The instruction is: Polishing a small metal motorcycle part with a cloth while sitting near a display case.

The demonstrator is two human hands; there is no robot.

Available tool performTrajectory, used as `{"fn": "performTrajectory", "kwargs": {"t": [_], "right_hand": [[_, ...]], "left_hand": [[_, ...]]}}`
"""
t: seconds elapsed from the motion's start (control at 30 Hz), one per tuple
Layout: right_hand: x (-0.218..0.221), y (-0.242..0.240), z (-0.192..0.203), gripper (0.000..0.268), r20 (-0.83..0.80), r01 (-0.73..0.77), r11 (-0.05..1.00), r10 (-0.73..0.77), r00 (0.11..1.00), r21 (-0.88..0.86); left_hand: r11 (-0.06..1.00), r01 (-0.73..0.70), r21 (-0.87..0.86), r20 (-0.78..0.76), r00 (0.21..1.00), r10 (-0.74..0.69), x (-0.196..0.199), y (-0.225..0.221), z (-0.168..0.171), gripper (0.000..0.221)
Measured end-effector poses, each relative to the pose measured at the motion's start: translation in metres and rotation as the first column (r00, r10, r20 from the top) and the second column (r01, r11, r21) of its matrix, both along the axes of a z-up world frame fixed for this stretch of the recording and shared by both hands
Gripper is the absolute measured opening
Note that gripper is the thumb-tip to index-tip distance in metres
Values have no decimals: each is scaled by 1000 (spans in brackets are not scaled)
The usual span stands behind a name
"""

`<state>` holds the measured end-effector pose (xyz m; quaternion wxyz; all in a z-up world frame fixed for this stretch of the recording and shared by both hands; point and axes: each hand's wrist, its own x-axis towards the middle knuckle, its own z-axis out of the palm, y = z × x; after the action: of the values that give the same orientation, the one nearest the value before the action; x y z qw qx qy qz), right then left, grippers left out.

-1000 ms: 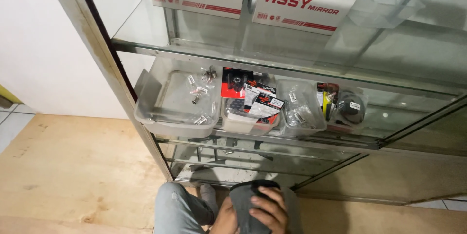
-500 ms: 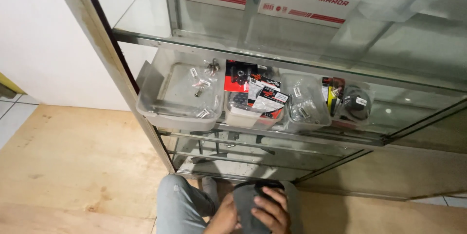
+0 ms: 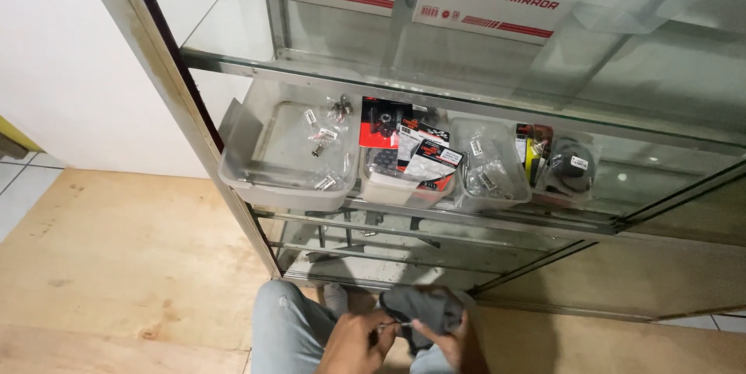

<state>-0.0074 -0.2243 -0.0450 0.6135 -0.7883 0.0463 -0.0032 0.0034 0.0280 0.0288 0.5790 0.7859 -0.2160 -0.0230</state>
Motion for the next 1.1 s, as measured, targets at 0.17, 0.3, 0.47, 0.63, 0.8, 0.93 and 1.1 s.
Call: {"fn": "performTrajectory", "kwargs": {"t": [0.17, 0.3, 0.47, 0.63, 0.8, 0.93, 1.1], "right_hand": [[-16, 30, -45, 56, -19, 175, 762, -210, 978, 623], [-24, 54, -27, 50, -262, 383, 427, -315, 912, 819], [-20, 67, -43, 50, -133, 311, 469, -374, 918, 827], [-12, 67, -21, 40, 15, 338, 633, -483, 875, 697], [-29, 44, 45, 29, 733, 153, 959, 74, 676, -238], [-17, 54, 49, 28, 783, 227, 916, 132, 608, -331], [15, 25, 52, 25, 725, 653, 709, -298, 620, -267]], "left_hand": [[991, -105, -85, -173, 981, 89, 0, -7, -8, 10], [851, -209, -481, -452, 891, -37, -7, -29, -71, 11], [890, -242, -387, 25, 962, 273, -12, -34, -20, 10], [793, -418, -444, -138, 906, 401, -2, -30, -38, 16], [945, -275, -176, -449, 877, 172, 3, -29, -54, 24], [971, -147, -189, -445, 894, 48, -8, -30, -55, 25], [971, 114, -209, -341, 922, -182, -19, -25, -71, 20]]}}
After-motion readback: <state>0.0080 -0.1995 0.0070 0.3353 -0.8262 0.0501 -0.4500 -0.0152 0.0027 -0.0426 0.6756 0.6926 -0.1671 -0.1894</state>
